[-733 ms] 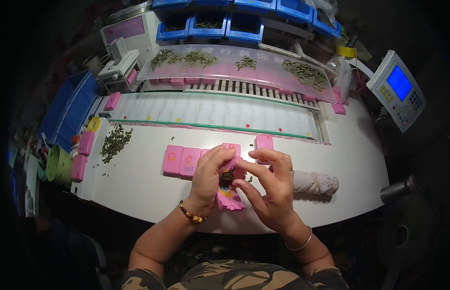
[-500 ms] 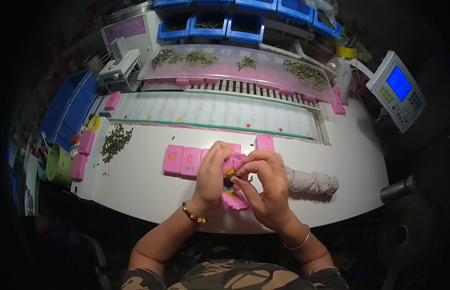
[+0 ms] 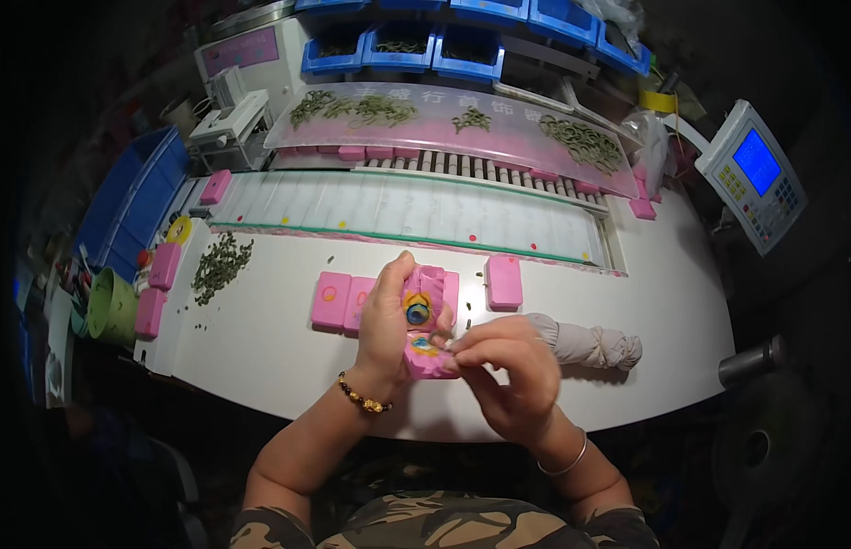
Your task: Placing botanical pieces and keychain rings into decorative molds to create scented sachets.
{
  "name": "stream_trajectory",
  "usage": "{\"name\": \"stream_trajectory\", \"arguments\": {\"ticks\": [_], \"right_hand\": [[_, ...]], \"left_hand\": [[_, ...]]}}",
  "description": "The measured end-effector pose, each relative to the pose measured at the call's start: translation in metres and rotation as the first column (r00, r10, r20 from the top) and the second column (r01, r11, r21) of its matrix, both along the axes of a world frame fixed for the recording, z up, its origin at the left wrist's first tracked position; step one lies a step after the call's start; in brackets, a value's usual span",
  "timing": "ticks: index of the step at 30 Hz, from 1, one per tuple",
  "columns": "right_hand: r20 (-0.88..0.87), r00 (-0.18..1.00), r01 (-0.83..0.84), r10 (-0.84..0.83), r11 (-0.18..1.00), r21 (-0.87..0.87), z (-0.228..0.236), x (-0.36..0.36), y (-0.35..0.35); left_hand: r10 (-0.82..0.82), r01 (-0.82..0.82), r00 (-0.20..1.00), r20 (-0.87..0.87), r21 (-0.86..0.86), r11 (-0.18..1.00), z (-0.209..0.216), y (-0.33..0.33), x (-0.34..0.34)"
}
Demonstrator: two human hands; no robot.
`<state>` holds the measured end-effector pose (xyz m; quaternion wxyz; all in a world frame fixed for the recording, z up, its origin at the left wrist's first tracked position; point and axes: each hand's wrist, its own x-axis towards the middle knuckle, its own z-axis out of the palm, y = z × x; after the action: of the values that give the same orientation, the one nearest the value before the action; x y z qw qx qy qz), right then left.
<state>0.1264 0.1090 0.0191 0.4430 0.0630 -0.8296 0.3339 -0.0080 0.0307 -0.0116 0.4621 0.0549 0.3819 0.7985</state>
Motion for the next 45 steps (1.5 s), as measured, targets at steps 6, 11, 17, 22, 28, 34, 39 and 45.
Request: {"name": "stream_trajectory", "arguments": {"ticks": [6,11,17,22,28,34,39,45], "right_hand": [[-0.255,0.938,0.332,-0.235,0.819,0.467,-0.008,0.015,0.027],[-0.143,0.973,0.228,-0.184,0.874,0.428,-0.02,0.015,0.03],[0.156,0.971,-0.033,0.181,0.749,-0.662,-0.04,0.011,0.022],[0.247,0.853,0.142,0.46,0.251,-0.958,-0.044,0.017,0.036],[0.338,0.938,0.169,0.079,0.748,-0.642,-0.028,0.013,0.03],[0.254,0.967,0.072,0.029,0.921,-0.382,-0.02,0.012,0.031],[0.326,0.944,0.118,0.049,0.872,-0.475,-0.013,0.013,0.046],[0.563,0.82,0.274,0.107,0.79,-0.549,0.004,-0.001,0.15]], "left_hand": [[-0.363,0.371,0.911,-0.197,0.003,0.929,0.006,-0.022,0.0],[-0.419,0.432,0.858,-0.299,-0.023,0.901,0.009,-0.025,0.009],[-0.292,0.317,0.877,-0.382,0.003,0.948,0.002,-0.023,0.015],[0.05,-0.018,0.367,-0.929,0.047,0.999,-0.004,-0.024,0.013],[0.119,-0.12,0.11,-0.987,0.105,0.987,-0.005,-0.022,0.003],[0.06,-0.12,-0.02,-0.998,0.062,0.991,0.001,-0.016,0.008],[-0.048,-0.043,0.21,-0.976,-0.058,0.997,0.014,-0.012,0.008],[-0.141,0.136,0.715,-0.685,-0.061,0.989,0.022,0.007,-0.007]]}}
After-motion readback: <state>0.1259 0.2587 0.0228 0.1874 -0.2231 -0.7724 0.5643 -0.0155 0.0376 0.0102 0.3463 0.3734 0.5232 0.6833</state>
